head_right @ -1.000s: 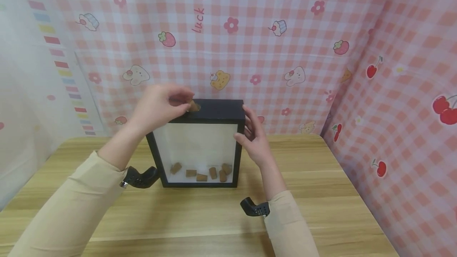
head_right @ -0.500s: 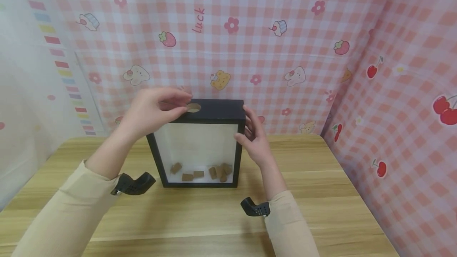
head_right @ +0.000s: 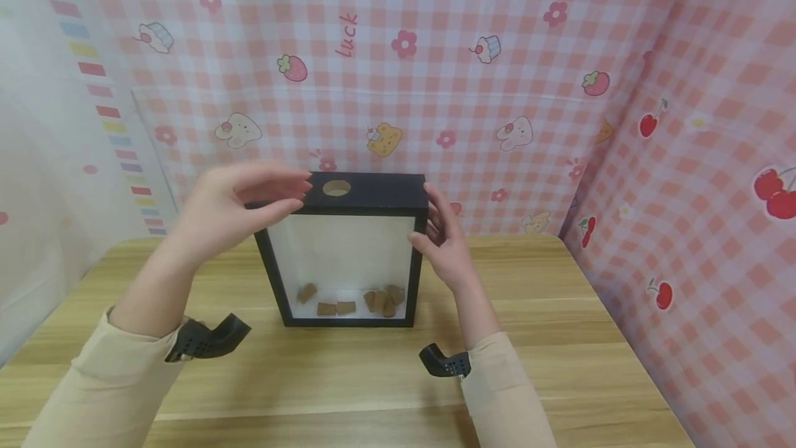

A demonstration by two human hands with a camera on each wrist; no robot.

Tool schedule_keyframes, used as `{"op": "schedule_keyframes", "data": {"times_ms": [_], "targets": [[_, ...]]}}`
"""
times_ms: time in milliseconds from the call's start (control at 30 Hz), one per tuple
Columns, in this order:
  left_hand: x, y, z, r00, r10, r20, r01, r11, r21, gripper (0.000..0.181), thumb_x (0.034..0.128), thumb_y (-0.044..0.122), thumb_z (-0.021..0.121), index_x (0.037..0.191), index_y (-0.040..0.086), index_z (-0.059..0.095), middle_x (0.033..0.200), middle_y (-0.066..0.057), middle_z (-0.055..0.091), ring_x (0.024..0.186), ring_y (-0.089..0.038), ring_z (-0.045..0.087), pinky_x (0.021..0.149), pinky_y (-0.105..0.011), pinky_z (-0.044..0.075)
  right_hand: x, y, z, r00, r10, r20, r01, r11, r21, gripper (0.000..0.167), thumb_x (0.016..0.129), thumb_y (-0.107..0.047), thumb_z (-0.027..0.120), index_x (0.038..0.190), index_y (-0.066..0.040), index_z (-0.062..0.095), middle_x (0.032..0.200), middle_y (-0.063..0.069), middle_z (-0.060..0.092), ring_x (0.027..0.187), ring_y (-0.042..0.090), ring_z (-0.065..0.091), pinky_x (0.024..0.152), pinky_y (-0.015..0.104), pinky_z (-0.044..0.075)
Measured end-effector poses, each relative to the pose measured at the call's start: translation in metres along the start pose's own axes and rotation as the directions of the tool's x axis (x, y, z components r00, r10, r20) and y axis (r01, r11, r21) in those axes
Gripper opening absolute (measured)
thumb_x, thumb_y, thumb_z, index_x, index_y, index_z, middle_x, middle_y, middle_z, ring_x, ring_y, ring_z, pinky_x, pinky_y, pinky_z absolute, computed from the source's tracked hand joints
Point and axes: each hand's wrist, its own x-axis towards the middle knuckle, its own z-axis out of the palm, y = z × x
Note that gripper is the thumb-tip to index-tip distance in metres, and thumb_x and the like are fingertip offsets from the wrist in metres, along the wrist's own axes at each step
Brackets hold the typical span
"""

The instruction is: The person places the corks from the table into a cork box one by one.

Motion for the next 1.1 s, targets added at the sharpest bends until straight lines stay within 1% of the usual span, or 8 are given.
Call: {"op": "schedule_keyframes", "data": {"times_ms": [267, 433, 500, 600, 700, 833, 1000, 1100], "targets": [[-0.021, -0.012, -0.008, 0.996, 0.093, -0.007, -0.093, 0.995, 0.027, 0.032, 0.0866, 0.002, 0.076, 0.119, 0.005, 0.072, 0.105, -0.001, 0.074, 0.095, -0.010, 0.069, 0.081, -0.028, 0.056, 0.000, 0.000, 0.000, 1.000, 0.022, -0.002, -0.022, 1.000, -0.008, 0.068, 0.093, -0.023, 0.073, 0.152, -0.025, 0.039, 0.143, 0.002, 0.050, 0.119, 0.018, 0.051, 0.088, 0.027, 0.047], [-0.036, -0.028, -0.011, 0.996, 0.093, 0.000, -0.093, 0.996, 0.005, 0.034, 0.0853, 0.000, 0.077, 0.118, 0.007, 0.072, 0.102, 0.001, 0.073, 0.095, -0.011, 0.068, 0.084, -0.024, 0.054, 0.000, -0.001, 0.000, 1.000, 0.031, -0.005, -0.031, 0.999, -0.010, 0.067, 0.094, -0.010, 0.069, 0.152, -0.026, 0.040, 0.143, 0.002, 0.050, 0.119, 0.019, 0.051, 0.089, 0.027, 0.047], [-0.042, -0.036, -0.012, 0.997, 0.077, 0.015, -0.077, 0.997, 0.000, 0.035, 0.0854, -0.001, 0.076, 0.119, 0.008, 0.072, 0.102, 0.002, 0.074, 0.096, -0.011, 0.068, 0.088, -0.022, 0.053, 0.000, -0.001, 0.000, 1.000, 0.028, -0.007, -0.028, 1.000, -0.007, 0.066, 0.094, -0.010, 0.069, 0.152, -0.025, 0.040, 0.142, 0.002, 0.051, 0.119, 0.019, 0.051, 0.089, 0.027, 0.047], [-0.054, -0.048, -0.015, 0.998, 0.036, 0.043, -0.035, 0.999, -0.012, 0.035, 0.0861, 0.000, 0.076, 0.120, 0.008, 0.071, 0.103, 0.001, 0.074, 0.097, -0.012, 0.068, 0.091, -0.019, 0.050, 0.000, -0.001, 0.000, 1.000, 0.016, -0.003, -0.016, 1.000, 0.004, 0.067, 0.093, -0.021, 0.072, 0.152, -0.026, 0.040, 0.142, 0.002, 0.051, 0.117, 0.018, 0.051, 0.087, 0.026, 0.047], [-0.066, -0.061, -0.018, 0.997, -0.038, 0.071, 0.039, 0.999, -0.007, 0.033, 0.0885, 0.004, 0.075, 0.120, 0.010, 0.071, 0.105, 0.000, 0.074, 0.099, -0.012, 0.068, 0.092, -0.017, 0.047, 0.000, 0.000, 0.000, 1.000, 0.005, 0.000, -0.005, 1.000, 0.010, 0.071, 0.090, -0.034, 0.074, 0.152, -0.026, 0.040, 0.142, 0.001, 0.051, 0.116, 0.016, 0.051, 0.085, 0.025, 0.047], [-0.085, -0.081, -0.021, 0.986, -0.147, 0.080, 0.150, 0.988, -0.032, 0.027, 0.0907, 0.010, 0.074, 0.118, 0.009, 0.072, 0.107, -0.002, 0.073, 0.102, -0.012, 0.067, 0.090, -0.017, 0.048, 0.000, 0.000, 0.000, 1.000, 0.003, -0.001, -0.003, 1.000, 0.009, 0.072, 0.088, -0.039, 0.075, 0.151, -0.026, 0.041, 0.142, 0.002, 0.051, 0.116, 0.017, 0.052, 0.085, 0.025, 0.047], [-0.110, -0.113, -0.028, 0.974, -0.215, 0.067, 0.220, 0.973, -0.068, 0.025, 0.0925, 0.008, 0.071, 0.117, 0.004, 0.071, 0.113, -0.009, 0.071, 0.103, -0.008, 0.066, 0.086, -0.019, 0.052, -0.001, -0.002, 0.000, 1.000, 0.016, -0.007, -0.016, 1.000, -0.005, 0.070, 0.090, -0.033, 0.074, 0.151, -0.026, 0.041, 0.142, 0.002, 0.051, 0.115, 0.019, 0.051, 0.084, 0.025, 0.047], [-0.127, -0.135, -0.035, 0.970, -0.236, 0.059, 0.239, 0.970, -0.053, 0.026, 0.0936, 0.008, 0.070, 0.119, 0.003, 0.070, 0.115, -0.010, 0.071, 0.103, -0.005, 0.065, 0.085, -0.017, 0.051, -0.001, -0.003, 0.000, 1.000, 0.027, -0.011, -0.027, 1.000, -0.011, 0.066, 0.094, -0.018, 0.072, 0.151, -0.026, 0.040, 0.142, 0.002, 0.051, 0.115, 0.020, 0.051, 0.085, 0.026, 0.047]]}}
